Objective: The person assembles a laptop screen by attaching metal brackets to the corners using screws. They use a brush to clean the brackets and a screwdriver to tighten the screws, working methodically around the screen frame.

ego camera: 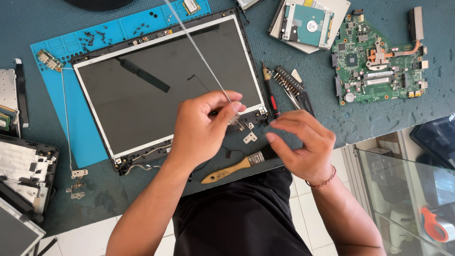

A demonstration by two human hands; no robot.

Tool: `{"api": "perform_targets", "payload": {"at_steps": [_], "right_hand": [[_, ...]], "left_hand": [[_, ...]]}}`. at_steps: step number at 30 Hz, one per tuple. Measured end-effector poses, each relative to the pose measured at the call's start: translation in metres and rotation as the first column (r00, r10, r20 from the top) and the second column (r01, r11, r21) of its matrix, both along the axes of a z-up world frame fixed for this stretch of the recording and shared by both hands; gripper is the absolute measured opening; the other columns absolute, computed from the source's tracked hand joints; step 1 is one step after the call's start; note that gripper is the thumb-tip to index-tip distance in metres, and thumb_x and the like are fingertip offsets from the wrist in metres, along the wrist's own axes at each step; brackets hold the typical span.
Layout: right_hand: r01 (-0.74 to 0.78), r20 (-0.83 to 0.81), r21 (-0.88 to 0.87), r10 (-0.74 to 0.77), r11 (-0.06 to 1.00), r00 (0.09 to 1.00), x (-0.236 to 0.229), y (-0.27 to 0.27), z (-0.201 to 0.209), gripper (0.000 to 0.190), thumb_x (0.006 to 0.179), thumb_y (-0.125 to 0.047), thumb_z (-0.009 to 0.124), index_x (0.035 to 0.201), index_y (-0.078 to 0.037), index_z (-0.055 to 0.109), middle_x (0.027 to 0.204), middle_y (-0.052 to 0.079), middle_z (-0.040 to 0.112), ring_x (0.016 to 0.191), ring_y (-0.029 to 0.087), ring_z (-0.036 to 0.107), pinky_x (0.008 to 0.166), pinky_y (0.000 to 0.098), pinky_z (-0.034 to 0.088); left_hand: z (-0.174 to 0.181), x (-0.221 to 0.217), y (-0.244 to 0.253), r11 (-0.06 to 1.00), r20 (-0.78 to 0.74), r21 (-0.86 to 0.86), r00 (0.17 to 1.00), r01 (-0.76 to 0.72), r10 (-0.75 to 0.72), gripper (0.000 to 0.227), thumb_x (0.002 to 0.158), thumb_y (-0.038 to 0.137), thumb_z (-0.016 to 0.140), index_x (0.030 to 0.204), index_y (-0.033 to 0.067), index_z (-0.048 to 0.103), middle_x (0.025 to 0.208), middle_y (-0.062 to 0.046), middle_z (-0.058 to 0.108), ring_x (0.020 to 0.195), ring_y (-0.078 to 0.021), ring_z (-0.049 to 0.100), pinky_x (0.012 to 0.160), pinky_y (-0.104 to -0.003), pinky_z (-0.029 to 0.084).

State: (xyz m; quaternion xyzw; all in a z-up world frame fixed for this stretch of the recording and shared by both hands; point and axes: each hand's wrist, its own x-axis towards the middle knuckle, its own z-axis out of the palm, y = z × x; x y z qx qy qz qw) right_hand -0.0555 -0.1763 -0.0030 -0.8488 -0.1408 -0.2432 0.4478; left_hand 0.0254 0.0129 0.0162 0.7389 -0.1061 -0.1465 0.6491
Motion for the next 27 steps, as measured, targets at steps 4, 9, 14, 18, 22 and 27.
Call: {"api": "perform_targets", "payload": {"at_steps": [4,9,14,18,22,27], "right_hand": [[0.053,-0.113,0.008,-0.052,0.999,0.992,0.002,0.007,0.007,0.016,0.076,-0.009,0.078,0.089,-0.003,0.071,0.082,0.008,0.068,0.067,0.023,0.066,0.060,0.0356,0.054],[0.147,-0.357,0.210,-0.064,0.967,0.932,0.012,0.000,0.007,0.012,0.083,0.001,0.070,0.095,0.000,0.071,0.082,0.014,0.069,0.068,0.022,0.066,0.061,0.0311,0.056],[0.141,-0.415,0.306,-0.001,0.942,0.910,0.035,-0.004,0.014,0.014,0.086,0.002,0.069,0.100,0.001,0.069,0.086,0.015,0.068,0.074,0.016,0.063,0.061,0.0275,0.055],[0.136,-0.461,0.385,0.062,0.913,0.885,0.048,-0.005,0.011,0.016,0.086,0.002,0.068,0.102,0.005,0.067,0.084,0.014,0.067,0.076,0.012,0.056,0.059,0.0249,0.053],[0.160,-0.503,0.404,0.072,0.901,0.861,0.051,-0.006,0.003,0.016,0.086,-0.001,0.070,0.101,0.004,0.068,0.080,0.012,0.067,0.073,0.009,0.058,0.054,0.0226,0.053],[0.162,-0.509,0.473,0.118,0.866,0.853,0.053,-0.003,-0.001,0.016,0.085,0.000,0.069,0.099,0.007,0.066,0.077,0.014,0.066,0.066,0.012,0.062,0.053,0.0214,0.054]], "left_hand": [[-0.002,0.000,-0.007,0.996,0.023,0.059,0.997,0.073,-0.075,0.015,0.086,0.017,0.066,0.097,0.0088,0.071,0.077,-0.008,0.073,0.067,-0.0153,0.072,0.057,-0.026,0.059],[-0.006,0.001,-0.020,0.953,0.001,0.120,0.960,0.278,-0.280,0.015,0.086,0.012,0.063,0.097,0.0076,0.072,0.074,-0.005,0.073,0.064,-0.0180,0.071,0.056,-0.025,0.058],[-0.006,0.001,-0.028,0.925,-0.072,0.062,0.926,0.375,-0.370,0.014,0.084,0.010,0.063,0.096,0.0053,0.070,0.074,-0.007,0.073,0.063,-0.0174,0.071,0.058,-0.027,0.057],[-0.011,-0.004,-0.029,0.902,-0.214,-0.028,0.879,0.431,-0.427,0.015,0.083,0.009,0.063,0.096,0.0054,0.070,0.075,-0.008,0.073,0.064,-0.0142,0.070,0.061,-0.026,0.057],[-0.019,-0.002,-0.027,0.895,-0.247,-0.072,0.861,0.441,-0.445,0.017,0.084,0.010,0.064,0.099,0.0054,0.071,0.075,-0.008,0.073,0.066,-0.0153,0.071,0.060,-0.024,0.058],[-0.020,-0.002,-0.024,0.892,-0.282,-0.121,0.846,0.436,-0.452,0.018,0.085,0.009,0.064,0.101,0.0028,0.070,0.078,-0.011,0.073,0.069,-0.0158,0.070,0.061,-0.026,0.059]]}}
